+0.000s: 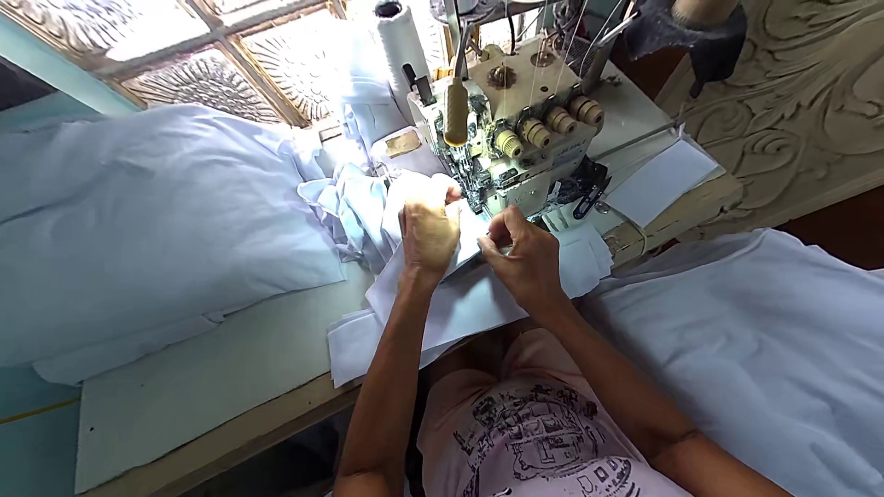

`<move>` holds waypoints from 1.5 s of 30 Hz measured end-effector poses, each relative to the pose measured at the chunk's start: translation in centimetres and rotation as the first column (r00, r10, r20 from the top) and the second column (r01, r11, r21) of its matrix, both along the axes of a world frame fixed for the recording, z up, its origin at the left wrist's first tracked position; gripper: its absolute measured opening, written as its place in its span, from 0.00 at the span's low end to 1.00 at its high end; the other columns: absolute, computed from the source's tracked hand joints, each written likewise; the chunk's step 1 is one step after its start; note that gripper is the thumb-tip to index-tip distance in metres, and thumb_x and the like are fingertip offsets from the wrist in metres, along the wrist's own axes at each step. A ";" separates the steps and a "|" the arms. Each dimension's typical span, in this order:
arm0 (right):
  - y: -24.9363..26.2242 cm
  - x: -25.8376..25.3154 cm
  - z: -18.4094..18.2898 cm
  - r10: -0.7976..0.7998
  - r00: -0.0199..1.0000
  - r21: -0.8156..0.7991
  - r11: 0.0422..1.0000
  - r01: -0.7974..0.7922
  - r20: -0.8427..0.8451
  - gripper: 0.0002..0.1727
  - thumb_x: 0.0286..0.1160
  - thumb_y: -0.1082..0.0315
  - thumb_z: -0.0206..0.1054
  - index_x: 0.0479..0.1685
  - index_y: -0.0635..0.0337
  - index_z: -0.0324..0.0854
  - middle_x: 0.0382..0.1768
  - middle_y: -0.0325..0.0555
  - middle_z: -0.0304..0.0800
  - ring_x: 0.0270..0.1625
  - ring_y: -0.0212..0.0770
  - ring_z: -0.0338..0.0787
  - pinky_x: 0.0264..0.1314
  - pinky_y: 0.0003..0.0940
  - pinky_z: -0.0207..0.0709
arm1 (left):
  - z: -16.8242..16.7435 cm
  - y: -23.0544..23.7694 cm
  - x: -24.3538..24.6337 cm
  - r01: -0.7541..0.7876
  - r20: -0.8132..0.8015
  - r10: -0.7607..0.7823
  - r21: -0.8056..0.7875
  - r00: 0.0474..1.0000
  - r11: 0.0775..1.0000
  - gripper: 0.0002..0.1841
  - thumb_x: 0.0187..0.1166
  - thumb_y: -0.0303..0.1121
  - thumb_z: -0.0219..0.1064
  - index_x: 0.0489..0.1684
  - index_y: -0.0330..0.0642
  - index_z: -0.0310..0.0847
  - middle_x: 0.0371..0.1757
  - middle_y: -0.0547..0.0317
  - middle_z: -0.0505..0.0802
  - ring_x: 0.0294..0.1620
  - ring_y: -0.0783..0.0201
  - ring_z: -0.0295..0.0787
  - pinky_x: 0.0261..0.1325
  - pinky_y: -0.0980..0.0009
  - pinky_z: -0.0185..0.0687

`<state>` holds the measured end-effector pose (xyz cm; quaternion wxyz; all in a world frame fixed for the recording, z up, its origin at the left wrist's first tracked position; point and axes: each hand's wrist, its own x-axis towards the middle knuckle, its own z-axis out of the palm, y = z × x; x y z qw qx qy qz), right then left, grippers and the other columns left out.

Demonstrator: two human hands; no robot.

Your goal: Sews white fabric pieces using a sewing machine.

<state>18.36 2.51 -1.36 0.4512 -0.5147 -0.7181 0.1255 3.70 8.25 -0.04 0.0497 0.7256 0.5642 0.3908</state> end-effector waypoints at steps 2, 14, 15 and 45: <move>0.1 0.2 -0.3 -0.011 1.000 -0.004 1.000 0.011 -0.004 0.09 0.67 0.73 0.76 0.39 0.63 0.80 0.28 0.49 0.85 0.26 0.44 0.87 0.21 0.37 0.75 | 0.0 -0.2 0.5 -0.008 -0.131 0.009 0.011 0.991 1.000 0.05 0.76 0.23 0.67 0.36 0.30 0.88 0.38 0.38 0.92 0.48 0.40 0.90 0.55 0.46 0.78; -2.1 1.6 -0.6 -0.019 0.998 -0.063 0.998 0.015 -0.053 0.05 0.62 0.74 0.74 0.33 0.64 0.83 0.27 0.47 0.87 0.28 0.39 0.89 0.27 0.32 0.80 | -0.7 -4.5 1.9 0.038 -0.093 -0.044 -0.066 0.995 0.997 0.10 0.82 0.31 0.65 0.50 0.35 0.90 0.40 0.44 0.90 0.41 0.46 0.87 0.45 0.48 0.79; -1.9 1.5 -0.6 -0.024 0.998 -0.053 0.998 0.022 -0.050 0.05 0.62 0.74 0.74 0.33 0.64 0.83 0.27 0.47 0.87 0.28 0.40 0.88 0.27 0.32 0.79 | -0.6 -4.3 1.9 0.030 -0.096 -0.037 -0.077 0.995 0.997 0.10 0.83 0.31 0.65 0.50 0.34 0.88 0.40 0.43 0.91 0.39 0.45 0.88 0.44 0.47 0.80; -4.5 9.0 -3.3 -0.203 0.927 -0.169 0.949 0.266 0.316 0.10 0.75 0.71 0.70 0.50 0.63 0.92 0.43 0.60 0.91 0.41 0.61 0.93 0.40 0.61 0.83 | -0.5 -0.3 -7.4 -0.306 -0.289 0.256 -0.145 0.923 0.941 0.15 0.83 0.27 0.59 0.58 0.27 0.86 0.65 0.25 0.84 0.70 0.24 0.76 0.68 0.29 0.69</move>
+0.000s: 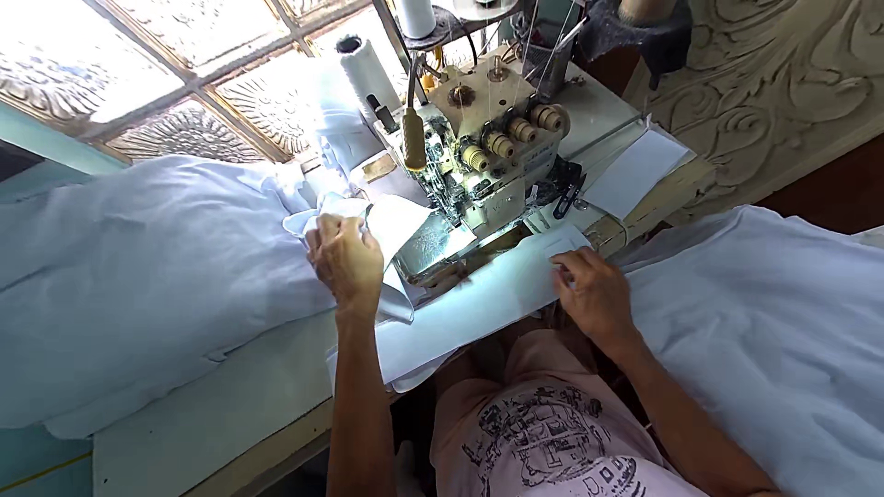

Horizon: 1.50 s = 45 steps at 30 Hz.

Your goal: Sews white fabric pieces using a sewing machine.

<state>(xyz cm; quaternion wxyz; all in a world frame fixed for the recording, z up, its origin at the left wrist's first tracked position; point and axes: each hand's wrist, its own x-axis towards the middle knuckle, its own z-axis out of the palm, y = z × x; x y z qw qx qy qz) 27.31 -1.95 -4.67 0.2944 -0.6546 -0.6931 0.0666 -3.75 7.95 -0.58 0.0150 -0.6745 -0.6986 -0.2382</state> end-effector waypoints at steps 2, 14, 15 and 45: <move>-0.1 1.6 -0.6 -0.098 0.995 -0.044 0.994 0.097 -0.017 0.13 0.73 0.66 0.75 0.50 0.66 0.91 0.48 0.64 0.90 0.44 0.65 0.92 0.42 0.64 0.82 | -0.9 -2.2 -2.2 0.009 -0.001 -0.009 -0.023 1.000 1.000 0.15 0.82 0.29 0.63 0.60 0.29 0.84 0.66 0.26 0.82 0.69 0.26 0.77 0.68 0.30 0.71; 1.5 2.0 -0.4 -0.166 0.964 -0.225 0.967 0.119 -0.206 0.11 0.73 0.68 0.78 0.44 0.68 0.88 0.42 0.60 0.90 0.41 0.58 0.90 0.45 0.60 0.79 | -1.2 -12.3 -6.4 0.415 0.409 -0.303 -0.217 0.861 0.884 0.09 0.74 0.27 0.67 0.39 0.30 0.90 0.41 0.51 0.91 0.37 0.74 0.87 0.43 0.79 0.84; 1.7 2.2 -0.3 -0.172 0.955 -0.263 0.959 0.107 -0.240 0.10 0.73 0.69 0.77 0.44 0.68 0.88 0.42 0.60 0.90 0.41 0.57 0.90 0.46 0.59 0.79 | -1.5 -12.5 -6.3 0.425 0.402 -0.312 -0.230 0.861 0.875 0.09 0.73 0.27 0.66 0.39 0.30 0.91 0.41 0.51 0.91 0.37 0.73 0.87 0.43 0.78 0.84; 1.3 5.7 4.7 -0.112 0.427 -0.124 0.992 -0.002 -0.898 0.11 0.87 0.75 0.45 0.44 0.45 0.67 0.32 0.22 0.85 0.32 0.20 0.87 0.38 0.20 0.86 | -3.8 -15.8 -13.5 0.212 0.619 -0.001 -0.268 0.786 0.940 0.02 0.73 0.20 0.71 0.36 0.29 0.84 0.65 0.46 0.84 0.58 0.59 0.85 0.56 0.62 0.85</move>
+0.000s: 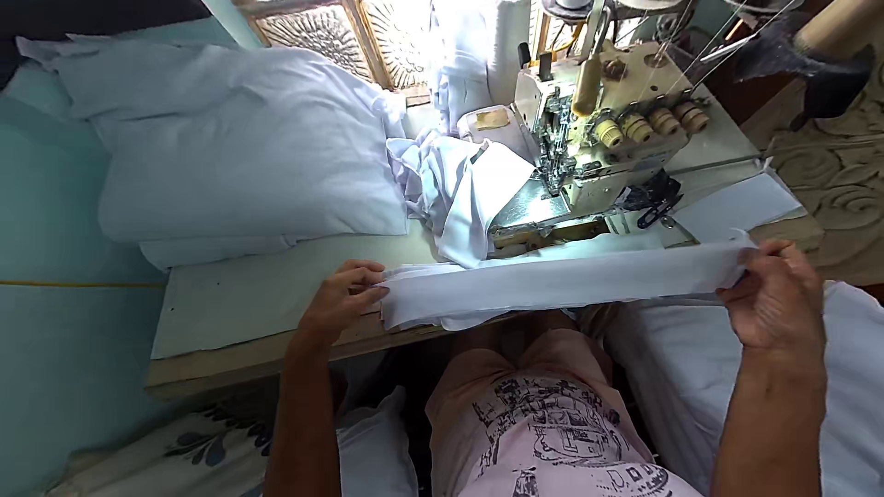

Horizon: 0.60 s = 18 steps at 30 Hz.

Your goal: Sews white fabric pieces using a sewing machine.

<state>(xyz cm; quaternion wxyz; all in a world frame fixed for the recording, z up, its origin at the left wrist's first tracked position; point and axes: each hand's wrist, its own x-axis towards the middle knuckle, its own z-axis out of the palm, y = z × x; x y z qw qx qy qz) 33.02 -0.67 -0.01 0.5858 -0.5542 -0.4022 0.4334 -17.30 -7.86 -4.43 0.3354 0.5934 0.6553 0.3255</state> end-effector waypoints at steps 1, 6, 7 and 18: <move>0.2 -0.5 -0.5 0.004 0.998 -0.018 1.000 -0.003 0.056 0.11 0.84 0.77 0.50 0.43 0.47 0.67 0.30 0.22 0.81 0.29 0.18 0.83 0.36 0.18 0.83 | -0.2 -0.6 -0.6 -0.047 0.101 0.044 0.026 0.994 0.999 0.01 0.75 0.21 0.67 0.35 0.33 0.83 0.63 0.52 0.86 0.59 0.65 0.85 0.59 0.65 0.85; 0.3 -4.6 -2.6 0.224 0.897 -0.043 0.973 -0.225 0.381 0.07 0.71 0.79 0.69 0.42 0.66 0.77 0.37 0.40 0.81 0.35 0.27 0.82 0.40 0.26 0.81 | 0.8 -3.0 -3.9 -0.398 0.478 0.305 0.103 0.823 0.911 0.12 0.91 0.35 0.53 0.43 0.56 0.84 0.40 0.80 0.93 0.43 0.80 0.90 0.54 0.75 0.89; 0.3 -5.9 -2.8 0.274 0.867 -0.032 0.957 -0.287 0.416 0.06 0.70 0.79 0.71 0.42 0.68 0.81 0.38 0.44 0.85 0.37 0.30 0.84 0.42 0.30 0.83 | 1.5 -3.4 -4.8 -0.475 0.467 0.375 0.115 0.801 0.872 0.10 0.92 0.37 0.53 0.44 0.58 0.82 0.38 0.83 0.91 0.39 0.82 0.89 0.50 0.77 0.88; -0.2 -13.4 -4.4 0.318 0.733 0.170 0.845 -0.507 0.601 0.07 0.68 0.82 0.70 0.37 0.64 0.94 0.40 0.49 0.92 0.43 0.36 0.91 0.48 0.31 0.86 | 8.8 -0.2 5.4 -0.124 0.360 -0.082 0.513 0.929 0.849 0.10 0.85 0.32 0.60 0.48 0.62 0.87 0.38 0.86 0.91 0.31 0.88 0.84 0.35 0.89 0.80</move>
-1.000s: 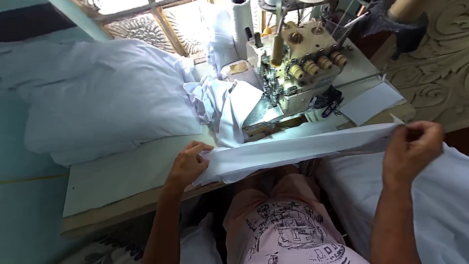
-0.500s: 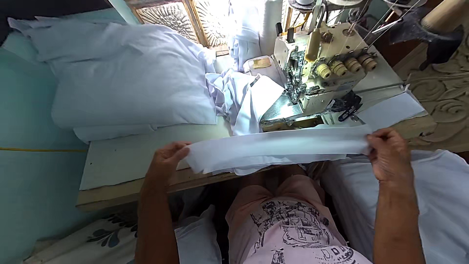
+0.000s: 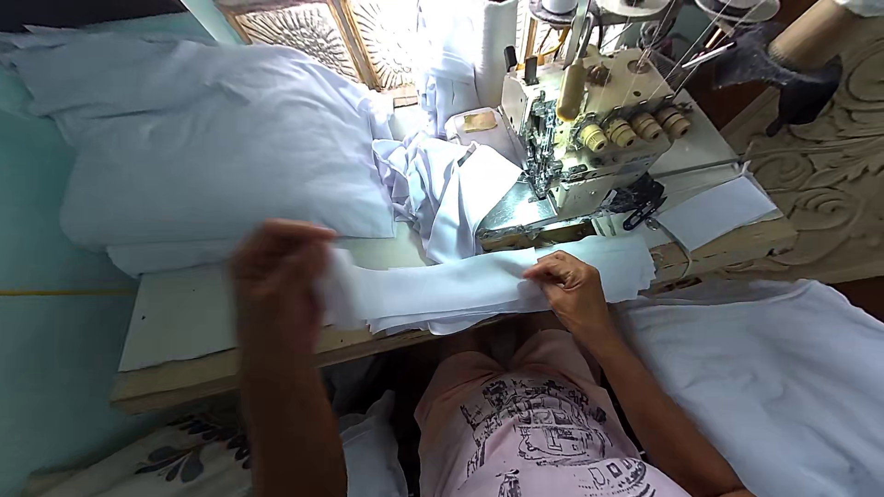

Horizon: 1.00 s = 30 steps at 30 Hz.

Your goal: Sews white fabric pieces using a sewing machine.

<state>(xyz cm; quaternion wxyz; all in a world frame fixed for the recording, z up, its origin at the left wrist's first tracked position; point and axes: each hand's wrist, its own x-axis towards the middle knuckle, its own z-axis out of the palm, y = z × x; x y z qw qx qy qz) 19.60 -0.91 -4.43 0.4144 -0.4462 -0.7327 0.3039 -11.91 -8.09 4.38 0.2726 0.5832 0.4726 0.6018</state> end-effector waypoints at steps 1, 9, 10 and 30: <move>-0.1 0.1 0.0 -0.016 1.000 0.034 0.999 0.016 0.015 0.08 0.68 0.81 0.70 0.38 0.64 0.94 0.42 0.50 0.92 0.44 0.37 0.92 0.49 0.31 0.87 | -0.5 1.1 2.6 0.113 -0.012 -0.114 -0.050 0.993 0.992 0.10 0.84 0.31 0.61 0.45 0.59 0.88 0.39 0.84 0.92 0.31 0.86 0.86 0.35 0.87 0.84; -1.3 0.0 0.1 -0.049 0.990 0.195 0.981 0.023 0.134 0.18 0.70 0.79 0.62 0.54 0.63 0.93 0.56 0.56 0.92 0.50 0.46 0.93 0.49 0.39 0.86 | -5.8 6.1 11.4 0.234 -0.324 -0.344 -0.335 0.881 0.913 0.09 0.76 0.18 0.68 0.50 0.34 0.89 0.38 0.55 0.94 0.33 0.71 0.90 0.41 0.74 0.87; -1.4 0.0 0.1 -0.027 0.991 0.190 0.982 0.002 0.130 0.19 0.71 0.78 0.60 0.57 0.64 0.92 0.58 0.56 0.91 0.51 0.48 0.91 0.50 0.40 0.84 | -5.6 6.1 11.4 0.224 -0.314 -0.327 -0.322 0.891 0.920 0.07 0.77 0.19 0.68 0.47 0.34 0.89 0.37 0.55 0.95 0.33 0.71 0.92 0.42 0.75 0.89; -2.0 -3.2 1.4 0.110 0.952 0.140 0.988 -0.072 -0.285 0.06 0.62 0.78 0.74 0.38 0.66 0.91 0.48 0.48 0.89 0.52 0.29 0.90 0.54 0.20 0.85 | -3.7 6.1 9.1 0.424 0.245 -0.379 -0.171 0.893 0.889 0.08 0.75 0.21 0.67 0.36 0.46 0.90 0.38 0.67 0.95 0.38 0.76 0.91 0.45 0.79 0.88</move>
